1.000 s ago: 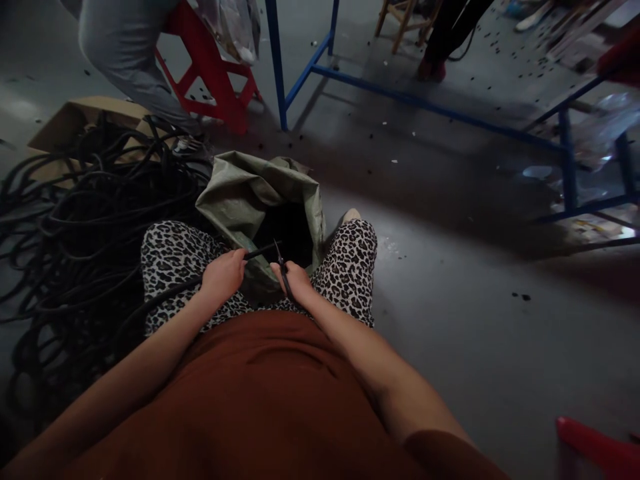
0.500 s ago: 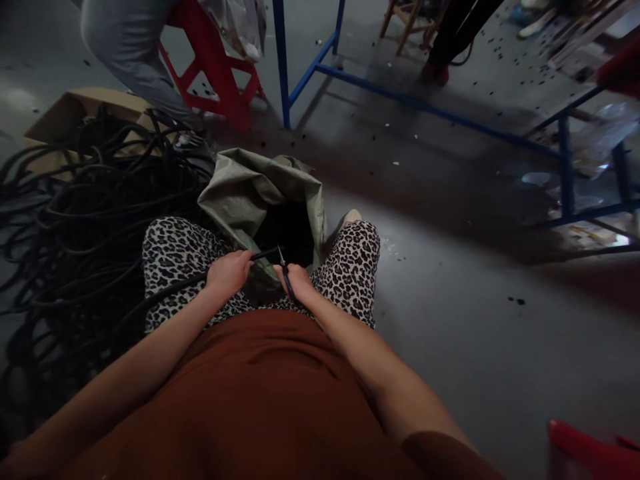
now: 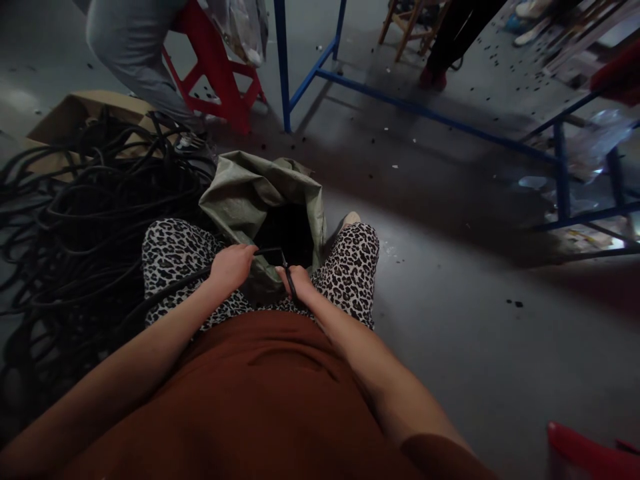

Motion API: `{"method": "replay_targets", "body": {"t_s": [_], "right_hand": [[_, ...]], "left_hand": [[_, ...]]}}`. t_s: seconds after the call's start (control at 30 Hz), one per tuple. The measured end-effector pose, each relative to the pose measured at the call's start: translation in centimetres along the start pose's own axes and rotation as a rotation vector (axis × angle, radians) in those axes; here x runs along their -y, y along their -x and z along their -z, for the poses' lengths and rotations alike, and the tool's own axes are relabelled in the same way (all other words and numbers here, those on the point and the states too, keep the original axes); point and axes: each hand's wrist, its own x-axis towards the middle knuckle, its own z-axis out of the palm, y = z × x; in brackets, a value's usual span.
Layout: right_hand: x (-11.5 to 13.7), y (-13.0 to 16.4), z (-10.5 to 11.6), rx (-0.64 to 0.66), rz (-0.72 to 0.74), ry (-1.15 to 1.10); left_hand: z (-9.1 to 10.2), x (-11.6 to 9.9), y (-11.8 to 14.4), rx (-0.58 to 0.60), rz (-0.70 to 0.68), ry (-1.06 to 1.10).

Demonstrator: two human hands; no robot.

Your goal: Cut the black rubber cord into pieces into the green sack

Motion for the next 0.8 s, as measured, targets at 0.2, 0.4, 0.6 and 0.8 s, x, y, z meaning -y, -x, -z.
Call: {"method": "replay_targets", "body": {"t_s": [0.2, 0.4, 0.6, 0.8], "right_hand": [[-0.1, -0.3, -0.2, 0.002, -0.131, -0.109], [-0.6, -0.3, -0.6, 0.073, -0.194, -0.288], [-1.0, -0.1, -0.9, 0.182, -0.101, -0.303], [-0.6, -0.1, -1.1, 0.188, -0.119, -0.353]], "left_hand": [[-1.3, 0.2, 0.0, -0.010, 0.019, -0.051], [-2.1, 0.7, 0.2, -0.053, 0.038, -0.042], [-2.1, 0.6, 0.2, -0.068, 0.048, -0.016], [-2.3, 0.5, 0.4, -0.059, 0.033, 0.014]]}}
